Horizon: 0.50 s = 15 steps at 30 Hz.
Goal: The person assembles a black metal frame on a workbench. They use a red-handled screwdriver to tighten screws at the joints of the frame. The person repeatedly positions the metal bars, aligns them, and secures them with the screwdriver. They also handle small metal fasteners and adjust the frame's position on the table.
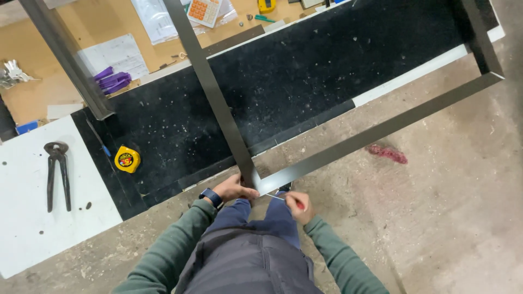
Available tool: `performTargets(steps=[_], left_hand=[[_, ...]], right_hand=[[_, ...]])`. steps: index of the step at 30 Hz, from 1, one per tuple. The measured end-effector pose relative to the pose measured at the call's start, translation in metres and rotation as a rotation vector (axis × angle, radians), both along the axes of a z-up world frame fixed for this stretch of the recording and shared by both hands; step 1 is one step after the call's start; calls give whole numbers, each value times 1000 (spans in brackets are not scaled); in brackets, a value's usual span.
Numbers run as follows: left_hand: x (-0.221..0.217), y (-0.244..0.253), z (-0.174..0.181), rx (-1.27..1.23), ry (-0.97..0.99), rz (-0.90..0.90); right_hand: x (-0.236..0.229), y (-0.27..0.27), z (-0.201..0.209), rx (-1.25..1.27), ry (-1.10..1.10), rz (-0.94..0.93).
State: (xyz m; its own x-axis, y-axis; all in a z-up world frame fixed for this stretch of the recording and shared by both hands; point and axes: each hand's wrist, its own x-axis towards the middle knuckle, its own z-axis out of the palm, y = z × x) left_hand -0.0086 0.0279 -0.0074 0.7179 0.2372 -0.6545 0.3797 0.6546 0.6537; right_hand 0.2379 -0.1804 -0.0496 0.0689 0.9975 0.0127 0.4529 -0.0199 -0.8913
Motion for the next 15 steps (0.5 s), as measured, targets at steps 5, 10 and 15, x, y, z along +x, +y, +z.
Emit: performTargets(steps=[5,10,15], left_hand=[[1,-1,0,-1,-14,-39],[2,-3,21,20,21,-13],[-1,-12,7,0,30,40]], right_hand=[[5,-1,3,-903,1300,-464],[-39,10,50,-677,680,-782],[-49,9,54,-401,-185,-782]])
